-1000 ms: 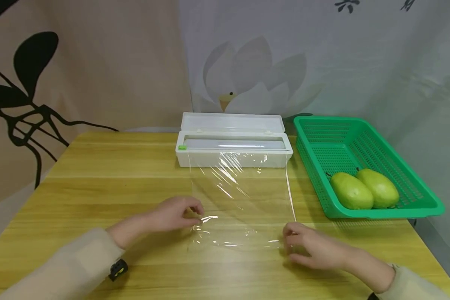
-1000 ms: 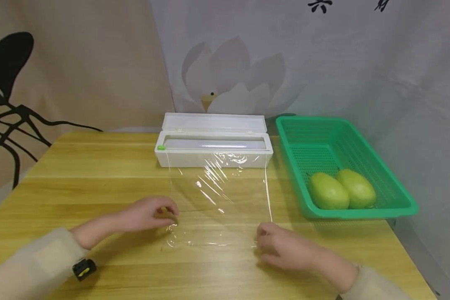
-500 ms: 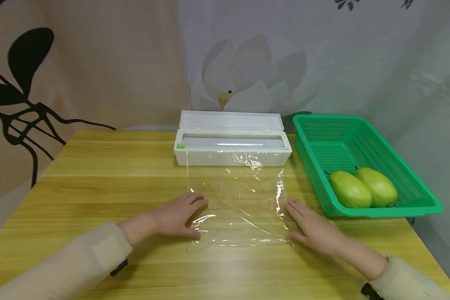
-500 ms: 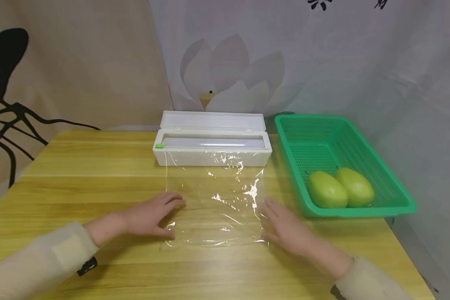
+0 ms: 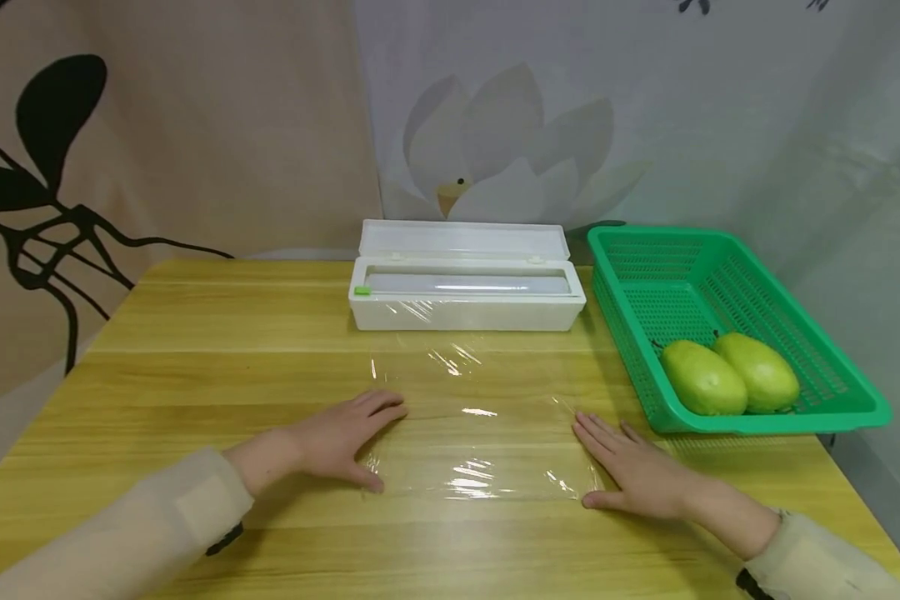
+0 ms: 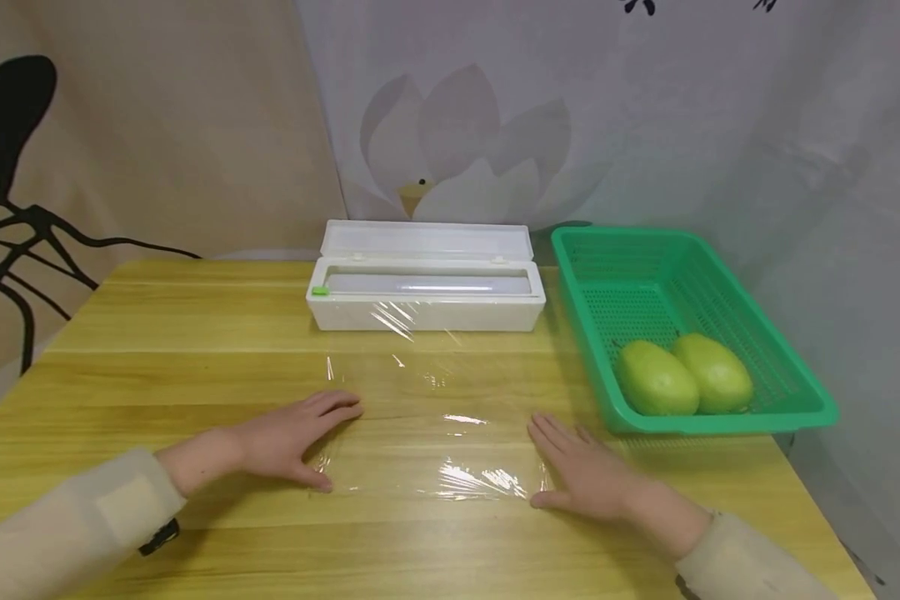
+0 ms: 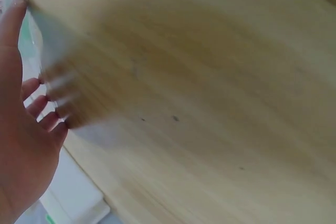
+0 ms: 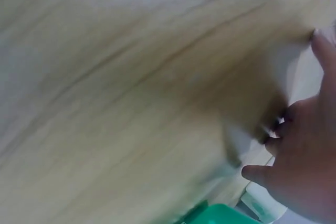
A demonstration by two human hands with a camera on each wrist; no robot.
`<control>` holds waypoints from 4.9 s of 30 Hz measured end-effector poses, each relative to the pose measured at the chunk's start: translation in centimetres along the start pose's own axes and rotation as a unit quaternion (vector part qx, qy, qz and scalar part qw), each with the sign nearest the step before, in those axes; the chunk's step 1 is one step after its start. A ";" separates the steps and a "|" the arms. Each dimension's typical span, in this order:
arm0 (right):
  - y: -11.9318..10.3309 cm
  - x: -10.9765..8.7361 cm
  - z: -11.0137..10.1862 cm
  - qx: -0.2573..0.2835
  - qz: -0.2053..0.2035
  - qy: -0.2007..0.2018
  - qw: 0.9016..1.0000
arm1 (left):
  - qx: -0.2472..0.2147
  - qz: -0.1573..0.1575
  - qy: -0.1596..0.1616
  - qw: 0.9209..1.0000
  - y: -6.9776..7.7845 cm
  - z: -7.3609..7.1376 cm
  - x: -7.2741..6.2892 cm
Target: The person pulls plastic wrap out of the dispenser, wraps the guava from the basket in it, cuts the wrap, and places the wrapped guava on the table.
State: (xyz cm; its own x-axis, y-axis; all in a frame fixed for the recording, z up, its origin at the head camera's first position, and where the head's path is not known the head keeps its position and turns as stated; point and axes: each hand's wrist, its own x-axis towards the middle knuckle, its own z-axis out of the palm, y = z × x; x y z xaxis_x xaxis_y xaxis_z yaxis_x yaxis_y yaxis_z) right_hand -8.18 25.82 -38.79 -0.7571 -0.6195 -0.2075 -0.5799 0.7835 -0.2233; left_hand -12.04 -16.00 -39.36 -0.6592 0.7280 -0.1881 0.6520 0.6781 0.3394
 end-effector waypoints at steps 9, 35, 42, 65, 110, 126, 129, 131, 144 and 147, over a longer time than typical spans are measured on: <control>0.3 -0.3 0.5 -0.048 -0.019 0.018 0.999 | -0.005 0.001 -0.013 1.000 -0.4 0.2 -0.6; 0.2 -3.1 -9.8 0.036 0.041 0.252 0.966 | 0.003 -0.010 -0.008 1.000 0.0 0.0 -0.4; 5.7 -3.4 -10.7 0.069 0.210 0.215 0.951 | 0.011 0.000 0.001 1.000 -0.1 0.2 -0.4; 11.2 -1.4 -8.7 0.043 0.192 0.088 0.976 | 0.016 0.013 0.006 1.000 -0.1 0.2 -0.5; 9.9 -3.0 -12.4 0.335 0.226 0.188 0.895 | 0.007 0.005 -0.003 1.000 0.1 0.1 -0.6; 3.3 0.6 -12.7 0.507 0.061 0.212 0.833 | 0.007 -0.003 -0.012 1.000 0.0 0.0 -0.5; 2.0 1.3 -12.6 0.489 0.072 0.203 0.845 | 0.006 -0.003 -0.011 1.000 0.0 0.0 -0.5; 1.2 1.8 -12.4 0.487 0.072 0.198 0.848 | 0.004 -0.006 -0.014 1.000 0.0 -0.1 -0.4; -2.8 6.1 -8.9 0.506 0.040 0.124 0.853 | -0.001 -0.001 -0.013 1.000 -0.2 -0.1 -0.5; -3.2 7.6 -7.5 0.503 0.032 0.098 0.858 | 0.002 -0.005 -0.013 1.000 -0.2 0.0 -0.6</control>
State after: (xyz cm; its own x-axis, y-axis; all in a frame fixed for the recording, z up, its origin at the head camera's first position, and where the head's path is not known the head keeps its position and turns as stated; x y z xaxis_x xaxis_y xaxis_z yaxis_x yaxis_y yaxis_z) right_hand -14.31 18.98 -32.49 -0.8708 -0.4799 -0.1069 -0.0580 0.3163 -0.9469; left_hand -11.82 -16.57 -39.31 -0.6554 0.7237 -0.2161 0.6469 0.6856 0.3339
